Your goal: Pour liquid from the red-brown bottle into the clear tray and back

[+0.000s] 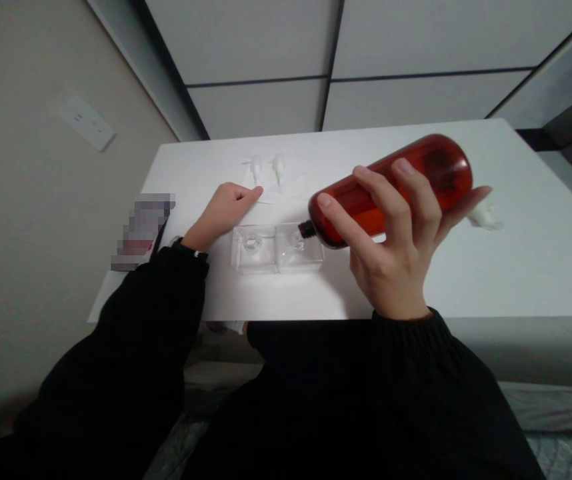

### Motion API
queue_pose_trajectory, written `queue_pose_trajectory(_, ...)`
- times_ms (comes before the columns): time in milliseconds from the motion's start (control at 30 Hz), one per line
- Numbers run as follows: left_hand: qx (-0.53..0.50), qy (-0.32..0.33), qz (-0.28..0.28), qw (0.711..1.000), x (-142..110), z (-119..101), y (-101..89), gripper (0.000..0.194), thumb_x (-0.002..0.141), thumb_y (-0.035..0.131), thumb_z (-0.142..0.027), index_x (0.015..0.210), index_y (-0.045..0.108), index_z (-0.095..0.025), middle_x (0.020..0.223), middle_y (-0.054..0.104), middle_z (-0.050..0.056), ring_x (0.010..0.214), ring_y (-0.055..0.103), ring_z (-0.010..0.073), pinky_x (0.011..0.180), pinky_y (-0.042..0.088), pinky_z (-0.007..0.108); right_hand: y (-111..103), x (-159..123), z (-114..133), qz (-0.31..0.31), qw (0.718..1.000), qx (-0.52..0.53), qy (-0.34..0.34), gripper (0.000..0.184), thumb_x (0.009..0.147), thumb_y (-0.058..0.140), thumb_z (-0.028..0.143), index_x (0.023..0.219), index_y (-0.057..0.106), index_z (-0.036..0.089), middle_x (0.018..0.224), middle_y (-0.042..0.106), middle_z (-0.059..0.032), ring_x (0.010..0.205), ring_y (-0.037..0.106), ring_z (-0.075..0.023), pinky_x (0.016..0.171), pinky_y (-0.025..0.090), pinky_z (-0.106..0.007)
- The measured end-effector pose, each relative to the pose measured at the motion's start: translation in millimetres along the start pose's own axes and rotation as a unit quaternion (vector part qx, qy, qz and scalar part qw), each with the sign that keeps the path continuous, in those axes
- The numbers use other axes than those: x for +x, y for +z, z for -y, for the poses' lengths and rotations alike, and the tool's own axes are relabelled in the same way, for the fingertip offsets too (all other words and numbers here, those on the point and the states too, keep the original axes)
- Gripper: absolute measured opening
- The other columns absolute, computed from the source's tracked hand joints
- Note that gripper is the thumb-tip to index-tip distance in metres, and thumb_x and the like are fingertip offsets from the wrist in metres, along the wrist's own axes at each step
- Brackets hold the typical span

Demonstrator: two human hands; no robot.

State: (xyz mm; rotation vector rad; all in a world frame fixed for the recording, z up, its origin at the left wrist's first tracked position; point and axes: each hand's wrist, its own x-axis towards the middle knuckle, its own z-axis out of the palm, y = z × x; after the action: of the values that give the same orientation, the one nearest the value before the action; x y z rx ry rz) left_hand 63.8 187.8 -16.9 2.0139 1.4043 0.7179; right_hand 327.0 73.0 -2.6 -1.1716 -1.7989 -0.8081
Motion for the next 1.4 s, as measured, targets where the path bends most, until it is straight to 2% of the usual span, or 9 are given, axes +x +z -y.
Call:
queue_pose_trajectory(233, -0.007, -0.004, -0.001, 1.000, -1.0, -0.7, 0.3, 0.052, 0.098, 0.050, -0.041, 0.059, 0.019, -0.025, 0.059, 0.019, -0.005, 0.056, 0.018, 0.0118, 0.059, 0.013, 0.033, 2.7, -0.5, -2.0, -0.013, 0.999, -0.006, -0.032, 0.042, 0.099, 0.068, 0.020, 0.134, 0.068, 0.044, 0.144, 0.067, 0.0032, 0.136, 0.060, -0.0316, 0.117, 0.035, -0.074)
queue_pose_trajectory(400, -0.009, -0.007, 0.003, 1.000, -1.0, -1.5, -0.2, 0.053, 0.099, 0.050, -0.039, 0.059, 0.019, -0.025, 0.059, 0.020, -0.005, 0.056, 0.018, 0.0118, 0.059, 0.014, 0.033, 3.0, -0.9, -0.7, -0.005, 0.999, -0.025, -0.027, 0.048, 0.098, 0.072, 0.022, 0.136, 0.064, 0.050, 0.145, 0.067, 0.0051, 0.135, 0.061, -0.0290, 0.118, 0.040, -0.068)
queue_pose_trajectory(700, -0.013, -0.002, 0.002, 1.000, -0.3, -3.0, -0.4, 0.055, 0.100, 0.052, -0.035, 0.057, 0.019, -0.024, 0.058, 0.020, -0.005, 0.056, 0.018, 0.0113, 0.059, 0.013, 0.034, 1.9, 2.8, 0.2, -0.009, 0.999, -0.018, -0.044, 0.044, 0.096, 0.074, 0.024, 0.134, 0.069, 0.047, 0.149, 0.064, 0.0034, 0.141, 0.056, -0.0318, 0.117, 0.044, -0.066)
queue_pose_trajectory(833, -0.004, -0.003, 0.002, 1.000, 1.7, -0.5, 0.7, 0.055, 0.100, 0.052, -0.036, 0.057, 0.019, -0.024, 0.057, 0.020, -0.005, 0.055, 0.018, 0.0111, 0.059, 0.014, 0.033, 1.4, 4.0, -1.0, -0.002, 0.999, 0.011, -0.048, 0.043, 0.099, 0.072, 0.025, 0.136, 0.066, 0.048, 0.155, 0.058, 0.0077, 0.145, 0.052, -0.0327, 0.118, 0.037, -0.074)
queue_pose_trajectory(967, -0.003, -0.002, 0.002, 1.000, 1.4, -0.8, 1.0, 0.055, 0.101, 0.051, -0.037, 0.058, 0.020, -0.024, 0.058, 0.020, -0.005, 0.055, 0.018, 0.0111, 0.059, 0.014, 0.033, 0.8, 4.3, -1.0, -0.002, 0.998, 0.057, -0.025, 0.042, 0.101, 0.070, 0.025, 0.135, 0.067, 0.051, 0.156, 0.056, 0.0107, 0.146, 0.052, -0.0344, 0.119, 0.034, -0.076)
queue_pose_trajectory(1167, -0.003, 0.000, 0.003, 1.000, -0.2, -2.5, 0.9, 0.055, 0.101, 0.051, -0.036, 0.058, 0.020, -0.024, 0.058, 0.021, -0.005, 0.055, 0.018, 0.0107, 0.060, 0.016, 0.034, -3.2, 0.2, 0.3, 0.030, 0.999, 0.024, -0.015, 0.051, 0.100, 0.071, 0.022, 0.139, 0.063, 0.055, 0.159, 0.053, 0.0096, 0.145, 0.054, -0.0376, 0.121, 0.028, -0.079)
queue_pose_trajectory(1267, 0.002, 0.002, -0.002, 1.000, 0.0, -2.0, 1.0, 0.055, 0.102, 0.052, -0.035, 0.058, 0.020, -0.023, 0.057, 0.021, -0.005, 0.054, 0.019, 0.0104, 0.061, 0.016, 0.034, -3.6, 1.5, 0.6, 0.044, 0.998, 0.047, 0.007, 0.040, 0.100, 0.071, 0.027, 0.130, 0.068, 0.054, 0.155, 0.056, 0.0105, 0.145, 0.052, -0.0390, 0.119, 0.020, -0.086)
queue_pose_trajectory(1333, 0.003, 0.005, -0.004, 1.000, 0.0, -1.4, 1.2, 0.056, 0.102, 0.053, -0.035, 0.058, 0.020, -0.023, 0.057, 0.021, -0.004, 0.054, 0.018, 0.0104, 0.061, 0.016, 0.034, -4.0, 5.2, 1.7, 0.067, 0.992, 0.089, 0.060, 0.026, 0.100, 0.070, 0.032, 0.120, 0.074, 0.050, 0.149, 0.061, 0.0102, 0.149, 0.047, -0.0402, 0.120, 0.013, -0.087)
queue_pose_trajectory(1400, 0.000, 0.003, -0.002, 1.000, 0.0, -0.4, 1.8, 0.057, 0.102, 0.053, -0.035, 0.057, 0.020, -0.024, 0.057, 0.022, -0.004, 0.054, 0.018, 0.0104, 0.060, 0.017, 0.034, -4.7, 9.9, 3.3, 0.096, 0.982, 0.117, 0.108, 0.018, 0.101, 0.069, 0.035, 0.112, 0.077, 0.047, 0.144, 0.063, 0.0091, 0.152, 0.043, -0.0408, 0.121, 0.013, -0.086)
